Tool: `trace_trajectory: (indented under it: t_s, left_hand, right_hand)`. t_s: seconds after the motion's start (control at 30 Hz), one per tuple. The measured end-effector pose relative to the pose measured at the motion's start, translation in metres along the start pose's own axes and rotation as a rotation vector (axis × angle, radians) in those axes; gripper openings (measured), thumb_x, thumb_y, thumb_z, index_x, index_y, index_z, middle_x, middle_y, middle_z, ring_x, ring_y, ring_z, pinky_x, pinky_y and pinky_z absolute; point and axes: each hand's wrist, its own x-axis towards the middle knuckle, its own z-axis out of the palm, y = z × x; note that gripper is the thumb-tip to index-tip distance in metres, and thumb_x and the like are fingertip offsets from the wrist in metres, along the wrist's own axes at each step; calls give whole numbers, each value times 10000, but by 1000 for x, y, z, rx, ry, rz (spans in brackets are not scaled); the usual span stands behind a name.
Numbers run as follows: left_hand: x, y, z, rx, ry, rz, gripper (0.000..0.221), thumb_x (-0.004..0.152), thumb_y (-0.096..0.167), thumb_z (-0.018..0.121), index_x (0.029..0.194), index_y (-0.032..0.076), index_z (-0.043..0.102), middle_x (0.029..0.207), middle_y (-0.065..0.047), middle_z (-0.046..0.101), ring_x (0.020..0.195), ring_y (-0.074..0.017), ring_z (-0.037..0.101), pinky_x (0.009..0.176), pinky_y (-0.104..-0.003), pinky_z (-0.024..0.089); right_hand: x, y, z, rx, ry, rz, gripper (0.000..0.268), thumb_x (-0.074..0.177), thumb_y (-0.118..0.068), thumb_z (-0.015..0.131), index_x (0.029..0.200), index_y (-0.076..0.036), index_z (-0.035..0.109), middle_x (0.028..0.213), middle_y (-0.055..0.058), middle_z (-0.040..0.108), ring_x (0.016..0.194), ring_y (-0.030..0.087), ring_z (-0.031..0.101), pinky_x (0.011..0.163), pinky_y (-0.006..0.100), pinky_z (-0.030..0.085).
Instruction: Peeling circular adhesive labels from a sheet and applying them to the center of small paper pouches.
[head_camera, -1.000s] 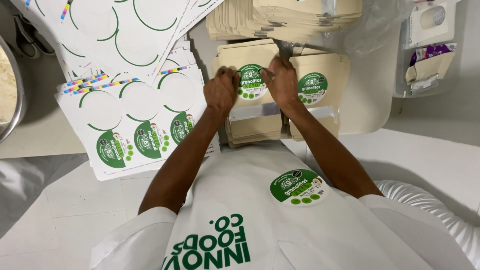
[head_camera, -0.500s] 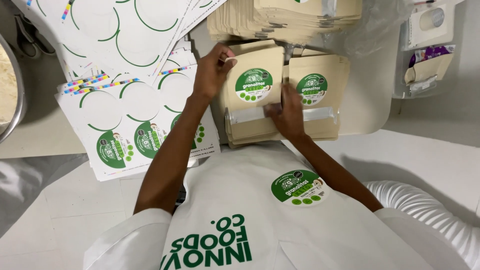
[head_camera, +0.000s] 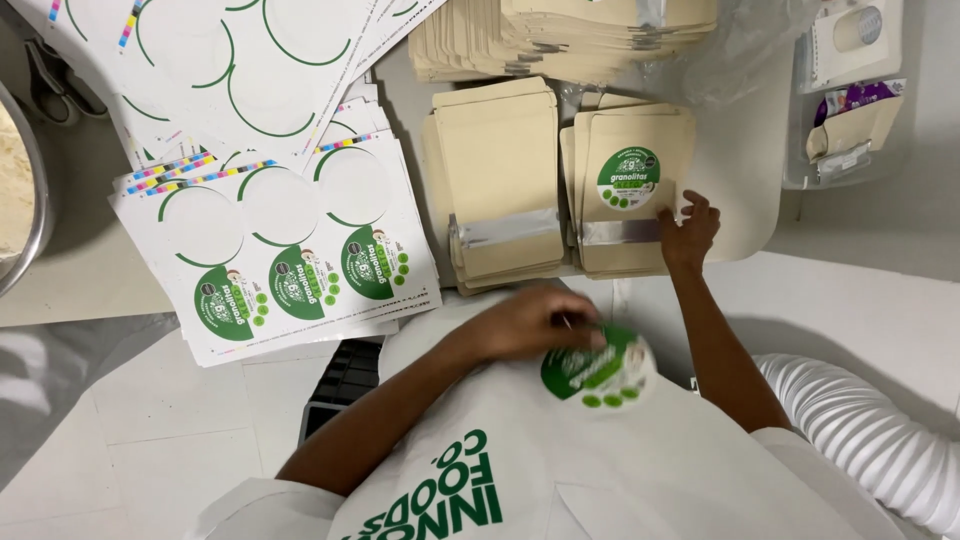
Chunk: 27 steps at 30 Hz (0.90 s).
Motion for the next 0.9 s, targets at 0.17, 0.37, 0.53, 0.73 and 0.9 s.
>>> trace_trajectory:
  t_s: [0.17, 0.37, 0.53, 0.73, 0.9]
  left_hand:
    - [10, -19, -37, -349, 448, -8, 386, 871, 283, 832, 1169, 56, 737, 922, -113, 717, 767, -155, 684, 558, -286, 642]
    - [6, 9, -81, 199, 669, -47, 445, 945, 241, 776, 1355, 147, 632, 1147, -191, 680, 941, -266, 681, 782, -402, 557]
    - [14, -83, -111, 290, 922, -240, 759, 845, 769, 718, 1208, 105, 666, 1110, -108, 716, 1081, -282, 713, 885, -446, 597]
    - [32, -94, -111, 425, 983, -365, 292, 992, 445, 642, 983, 154, 619, 813, -32, 691, 807, -298, 740, 739, -497, 585]
    - [51, -112, -120, 626, 952, -467, 204, 1011, 352, 608, 1027, 150, 582, 886, -66, 715, 886, -341, 752, 814, -541, 596]
  right_hand:
    - [-48, -137, -39, 523, -489, -100, 427, 1040, -568, 561, 1187, -187, 685, 1026, 20, 705, 999, 173, 691, 881, 327, 527]
    - [-94, -232, -51, 703, -827, -349, 240, 898, -198, 822, 1038, -36, 714, 899, 74, 692, 867, 161, 639, 827, 291, 513]
    - [-92, -242, -13, 872, -597, -156, 131, 912, -144, 818, 964, -70, 723, 817, -12, 636, 773, 59, 596, 701, 168, 507]
    - [-79, -236, 28, 743, -413, -112, 193, 914, -197, 848, 977, -50, 740, 855, 55, 684, 795, 92, 630, 668, 243, 550]
    - [-60, -224, 69, 479, -263, -228, 182, 869, -198, 846, 932, -64, 741, 821, 88, 704, 792, 149, 667, 688, 328, 547]
